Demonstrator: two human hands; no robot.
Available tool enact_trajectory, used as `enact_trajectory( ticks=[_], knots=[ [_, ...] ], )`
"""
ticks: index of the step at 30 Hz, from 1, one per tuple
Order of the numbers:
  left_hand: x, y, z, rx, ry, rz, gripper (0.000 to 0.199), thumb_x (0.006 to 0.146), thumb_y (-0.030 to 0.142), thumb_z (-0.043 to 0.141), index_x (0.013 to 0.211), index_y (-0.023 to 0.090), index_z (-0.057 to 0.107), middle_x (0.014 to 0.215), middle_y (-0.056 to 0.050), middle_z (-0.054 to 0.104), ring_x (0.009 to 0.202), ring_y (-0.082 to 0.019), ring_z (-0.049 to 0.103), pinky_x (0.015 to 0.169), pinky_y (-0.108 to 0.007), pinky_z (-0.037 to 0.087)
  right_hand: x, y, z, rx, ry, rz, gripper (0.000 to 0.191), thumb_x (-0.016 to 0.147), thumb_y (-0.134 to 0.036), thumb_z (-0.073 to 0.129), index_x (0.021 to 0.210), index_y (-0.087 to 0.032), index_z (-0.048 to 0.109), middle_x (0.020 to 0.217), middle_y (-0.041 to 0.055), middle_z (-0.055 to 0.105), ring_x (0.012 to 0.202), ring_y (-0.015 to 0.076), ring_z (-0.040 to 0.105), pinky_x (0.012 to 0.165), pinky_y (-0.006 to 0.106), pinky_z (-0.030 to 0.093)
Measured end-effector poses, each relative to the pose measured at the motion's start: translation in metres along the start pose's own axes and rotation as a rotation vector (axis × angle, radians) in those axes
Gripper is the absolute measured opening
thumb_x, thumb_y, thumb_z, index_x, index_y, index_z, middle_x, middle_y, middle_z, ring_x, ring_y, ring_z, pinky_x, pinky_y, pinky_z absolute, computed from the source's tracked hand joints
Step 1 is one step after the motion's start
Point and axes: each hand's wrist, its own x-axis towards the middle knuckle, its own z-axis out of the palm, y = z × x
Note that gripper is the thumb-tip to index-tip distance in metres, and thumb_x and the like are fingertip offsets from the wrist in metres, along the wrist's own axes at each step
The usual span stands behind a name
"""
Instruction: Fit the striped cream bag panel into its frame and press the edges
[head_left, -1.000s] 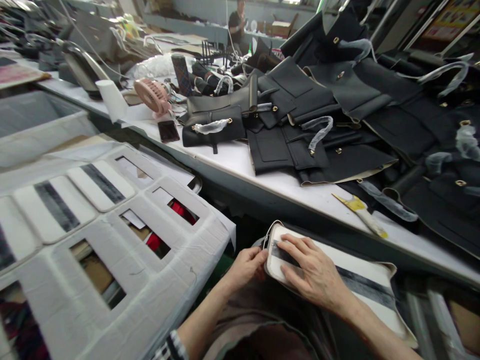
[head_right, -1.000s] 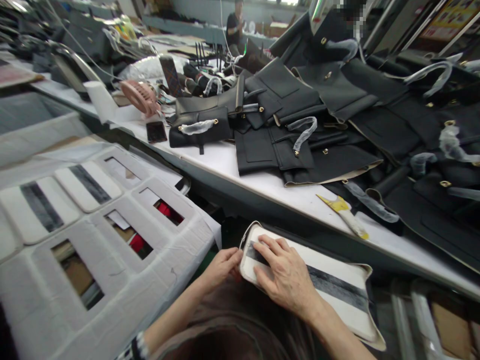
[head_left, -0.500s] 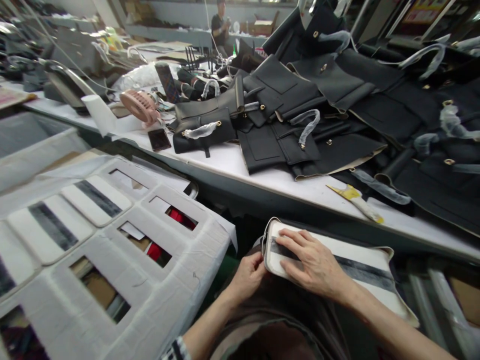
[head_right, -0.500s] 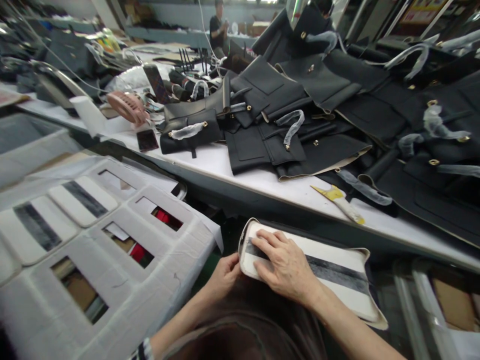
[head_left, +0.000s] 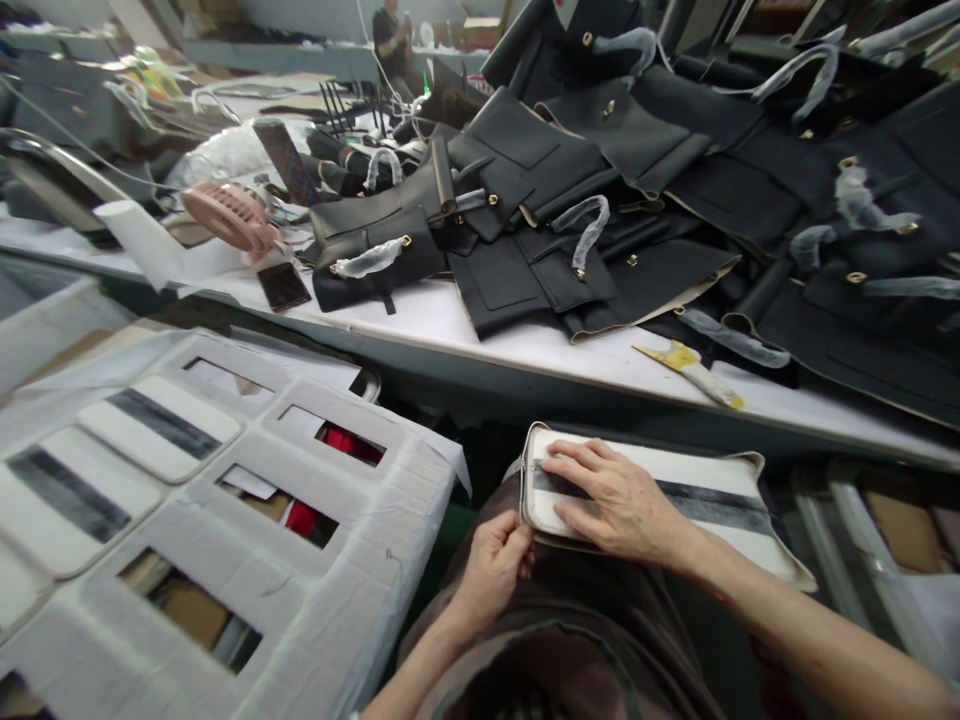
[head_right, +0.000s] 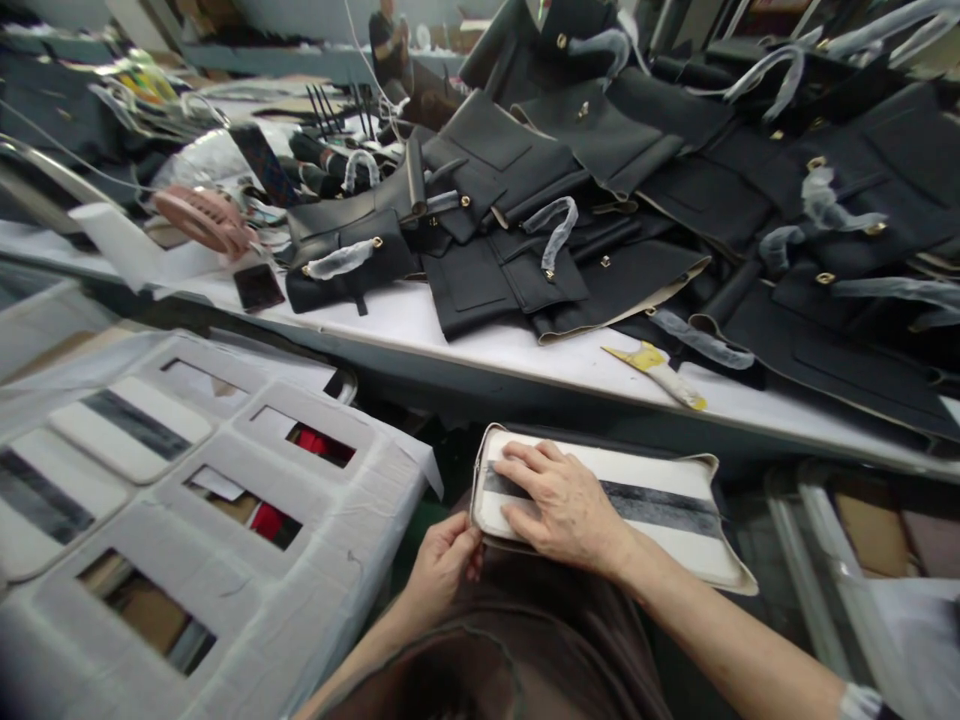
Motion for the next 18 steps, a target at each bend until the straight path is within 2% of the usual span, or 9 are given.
enact_trajectory(
  ticks=[10,18],
  knots=[
    [0.001,0.008,0.005,0.048,0.000,-0.012,0.034,0.088,0.043,0.052,0.067,0.017,0.050,0.058,0.002,0.051,0.050,-0.008,0.045,0.050,-0.021,0.034,-0.002,0.008,0.000,0.026,-0.001,-0.004,0.044,0.085,-0.031,0.057,0.128,-0.024,0.056,0.135,0.0059,0.054,0.111,0.0254,0.052,0.101,0.043,0.043],
    [0.002,0.005,0.007,0.082,0.018,-0.015,0.035,0.089,0.045,0.051,0.068,0.017,0.052,0.058,0.002,0.052,0.050,-0.009,0.046,0.051,-0.022,0.036,-0.005,0.012,0.001,0.065,0.033,-0.007,0.045,0.083,-0.032,0.059,0.128,-0.024,0.058,0.135,0.0058,0.055,0.110,0.0252,0.052,0.100,0.044,0.043]
  ],
)
